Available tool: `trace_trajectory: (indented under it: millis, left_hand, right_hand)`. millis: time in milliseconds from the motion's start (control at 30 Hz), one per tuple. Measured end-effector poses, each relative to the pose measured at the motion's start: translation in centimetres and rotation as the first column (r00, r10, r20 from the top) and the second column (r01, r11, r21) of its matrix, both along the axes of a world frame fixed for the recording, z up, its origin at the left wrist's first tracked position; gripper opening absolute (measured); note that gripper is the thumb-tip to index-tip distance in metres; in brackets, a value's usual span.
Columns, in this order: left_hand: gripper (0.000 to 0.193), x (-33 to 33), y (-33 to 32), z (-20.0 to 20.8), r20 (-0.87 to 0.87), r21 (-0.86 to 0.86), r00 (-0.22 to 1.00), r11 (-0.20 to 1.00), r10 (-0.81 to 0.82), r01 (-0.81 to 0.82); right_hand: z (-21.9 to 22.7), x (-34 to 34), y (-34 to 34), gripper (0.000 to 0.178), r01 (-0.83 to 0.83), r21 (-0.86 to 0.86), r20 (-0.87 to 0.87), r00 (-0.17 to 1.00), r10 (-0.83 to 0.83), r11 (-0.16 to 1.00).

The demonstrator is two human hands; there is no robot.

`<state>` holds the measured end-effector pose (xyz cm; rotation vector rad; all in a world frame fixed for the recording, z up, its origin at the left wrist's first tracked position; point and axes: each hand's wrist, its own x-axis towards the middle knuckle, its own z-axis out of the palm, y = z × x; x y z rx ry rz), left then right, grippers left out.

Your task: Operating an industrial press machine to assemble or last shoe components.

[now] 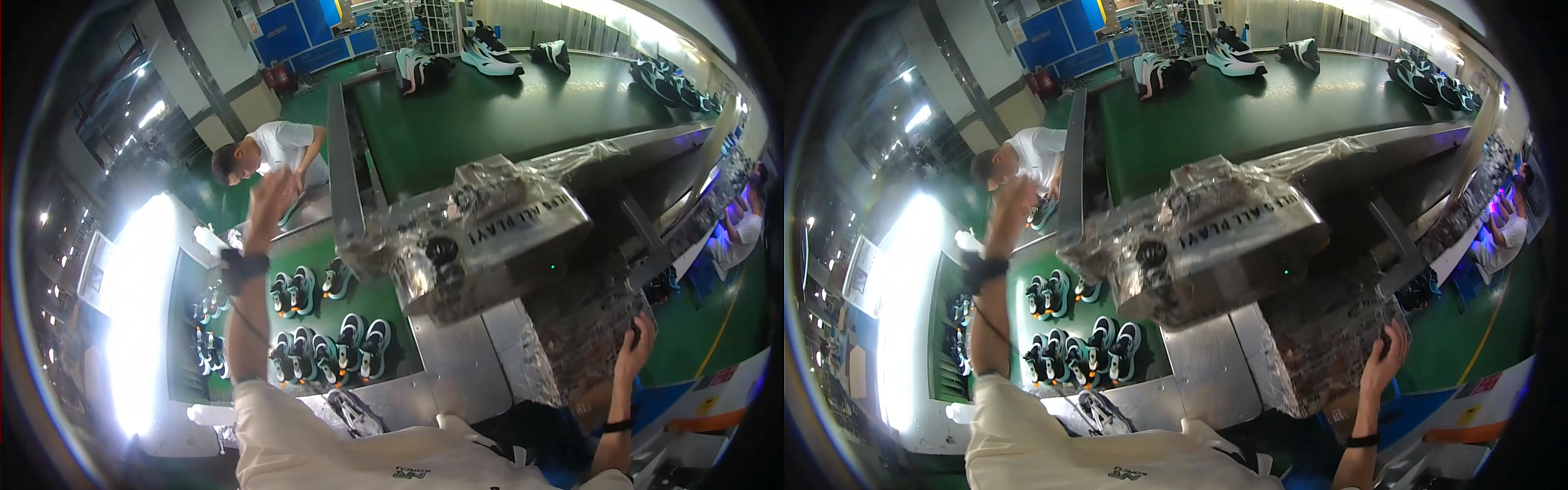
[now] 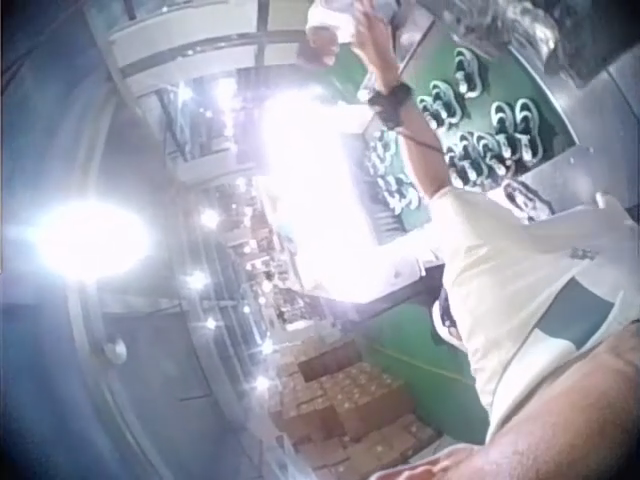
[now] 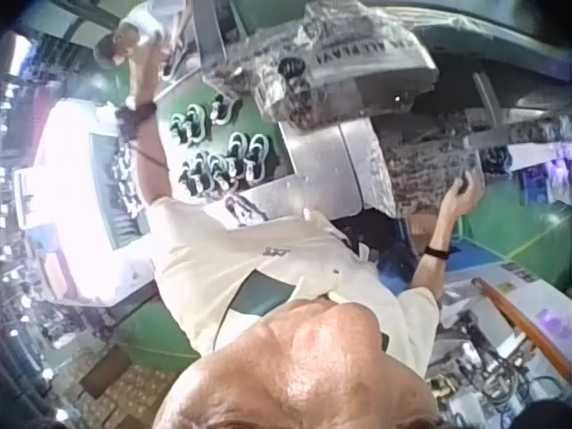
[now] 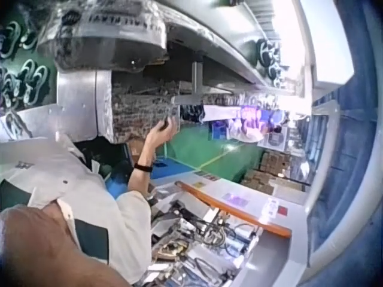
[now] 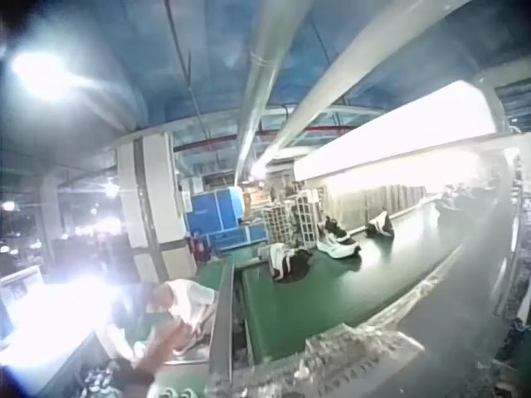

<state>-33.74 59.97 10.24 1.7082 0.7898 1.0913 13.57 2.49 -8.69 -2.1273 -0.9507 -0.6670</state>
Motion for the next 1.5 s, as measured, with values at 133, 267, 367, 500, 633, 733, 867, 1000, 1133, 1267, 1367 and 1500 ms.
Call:
trace_trajectory:
  millis: [133, 267, 367, 500, 633, 733, 867, 1000, 1133, 1267, 1367, 1500]
  left_hand:
    - [0.078, 10.8, 0.9, 11.1, -0.294, 0.091, 0.947, 0.982, -0.132, 0.165]
    - [0.086, 19.4, 9.2, 11.0, -0.479, -0.056, 0.844, 0.968, -0.241, 0.244]
    - [0.056, 25.2, 10.5, 9.9, -0.536, 0.131, 0.813, 0.928, -0.230, 0.349]
    - [0.034, 26.1, 14.2, 8.1, -0.554, 0.230, 0.832, 0.967, 0.038, 0.109]
    - [0.032, 24.3, 6.3, 11.5, -0.445, 0.188, 0.882, 0.946, -0.159, 0.265]
    - [0.030, 22.1, -5.8, 16.3, -0.148, 0.091, 0.952, 0.955, -0.267, 0.282]
    - [0.031, 20.8, -20.9, 18.8, -0.179, 0.079, 0.846, 0.850, -0.502, 0.521]
    - [0.038, 22.4, -34.6, 15.7, -0.242, 0.119, 0.597, 0.587, -0.765, 0.801]
    - [0.039, 26.3, -47.4, 10.0, -0.310, -0.071, 0.189, 0.221, -0.932, 0.973]
    - [0.032, 29.6, -60.0, 3.2, -0.283, -0.147, -0.175, -0.138, -0.943, 0.979]
    - [0.040, 29.8, -72.6, 0.8, -0.353, -0.231, -0.354, -0.286, -0.866, 0.930]
    - [0.046, 28.2, -85.9, -3.6, -0.374, -0.030, -0.415, -0.437, -0.829, 0.899]
  right_hand:
    - [3.4, -2.0, 1.2, 0.026, 0.091, -0.027, -0.186, 0.978, -0.094, 0.995]
    - [3.4, -1.2, 2.6, 0.030, 0.019, 0.008, -0.140, 0.990, -0.017, 1.000]
    - [3.9, -1.1, 2.8, 0.030, 0.011, 0.091, -0.163, 0.987, 0.004, 0.996]
    - [3.4, -1.0, 2.2, 0.031, 0.070, 0.104, -0.162, 0.985, -0.053, 0.992]
    - [3.4, -1.4, 1.3, 0.029, 0.117, 0.094, -0.125, 0.987, -0.105, 0.989]
    - [4.0, -2.4, 0.2, 0.044, 0.129, 0.005, -0.226, 0.966, -0.124, 0.992]
    - [16.3, -8.4, -1.1, 0.073, -0.110, 0.356, -0.094, 0.984, 0.153, 0.928]
    - [25.9, -16.2, -7.7, 0.081, -0.335, 0.175, 0.200, 0.933, 0.300, 0.926]
    - [22.6, -21.9, -16.0, 0.075, -0.131, -0.085, -0.025, 0.991, 0.130, 0.988]
    - [16.4, -27.6, -26.8, 0.070, 0.170, -0.016, -0.297, 0.940, -0.167, 0.985]
    - [10.2, -32.9, -34.4, 0.068, 0.436, 0.355, -0.345, 0.883, -0.317, 0.827]
    - [7.5, -41.2, -42.6, 0.066, 0.774, 0.470, -0.572, 0.634, -0.521, 0.424]
